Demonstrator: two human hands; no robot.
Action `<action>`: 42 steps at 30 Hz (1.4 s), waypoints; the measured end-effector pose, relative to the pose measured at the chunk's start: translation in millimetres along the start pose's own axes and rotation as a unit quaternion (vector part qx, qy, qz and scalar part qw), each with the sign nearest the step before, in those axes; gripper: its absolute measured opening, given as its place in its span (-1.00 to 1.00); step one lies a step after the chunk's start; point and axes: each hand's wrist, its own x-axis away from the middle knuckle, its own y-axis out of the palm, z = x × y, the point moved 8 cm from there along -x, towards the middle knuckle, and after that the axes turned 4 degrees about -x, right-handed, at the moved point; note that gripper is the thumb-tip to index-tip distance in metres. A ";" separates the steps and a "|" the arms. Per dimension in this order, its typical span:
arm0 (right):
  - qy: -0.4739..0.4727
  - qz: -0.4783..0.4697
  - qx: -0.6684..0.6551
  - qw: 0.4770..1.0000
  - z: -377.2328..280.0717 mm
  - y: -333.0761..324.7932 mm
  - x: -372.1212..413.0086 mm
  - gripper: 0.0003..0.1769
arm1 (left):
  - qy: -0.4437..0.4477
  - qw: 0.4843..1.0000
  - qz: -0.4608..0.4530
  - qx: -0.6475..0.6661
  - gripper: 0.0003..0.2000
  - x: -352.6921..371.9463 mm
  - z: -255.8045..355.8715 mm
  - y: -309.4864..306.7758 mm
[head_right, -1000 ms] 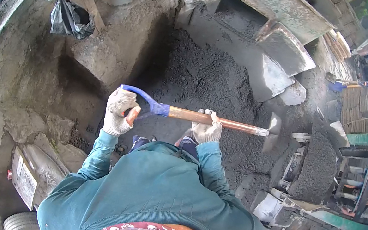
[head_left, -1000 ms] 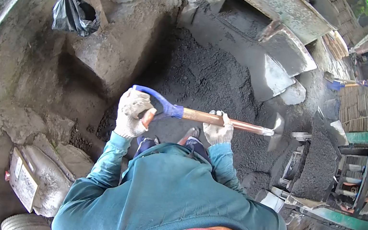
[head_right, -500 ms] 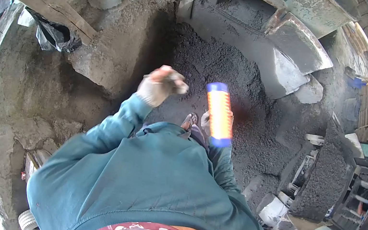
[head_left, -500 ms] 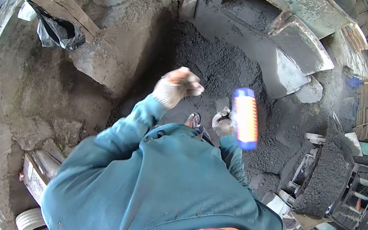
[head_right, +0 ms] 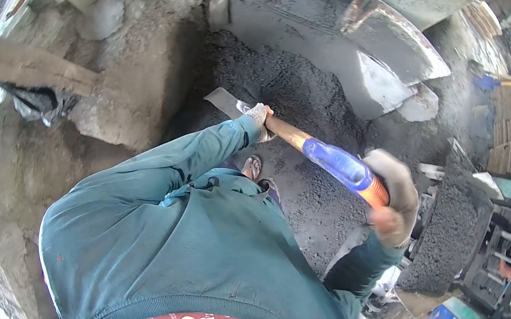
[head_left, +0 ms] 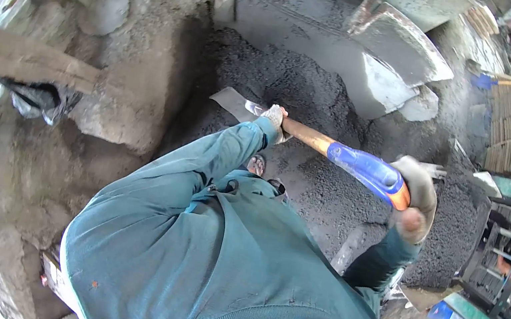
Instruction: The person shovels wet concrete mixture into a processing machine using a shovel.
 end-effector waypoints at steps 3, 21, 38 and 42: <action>0.065 0.043 0.344 0.936 -47.4 27.4 -40.2 -0.39 | -0.011 0.999 -0.050 -0.005 -0.82 -34.7 25.6 39.1; 0.081 0.001 0.334 0.939 169.3 162.7 -148.9 -0.77 | -0.007 0.902 -0.238 -0.361 -0.42 -110.4 143.8 68.1; 0.153 0.129 0.642 0.740 98.3 78.8 -124.2 -0.89 | -0.154 0.827 -0.370 -0.395 -0.62 20.2 43.8 206.1; 0.130 0.134 0.601 0.777 143.9 127.2 -92.4 -0.90 | -0.030 0.848 -0.271 -0.455 -0.68 -73.0 62.2 153.0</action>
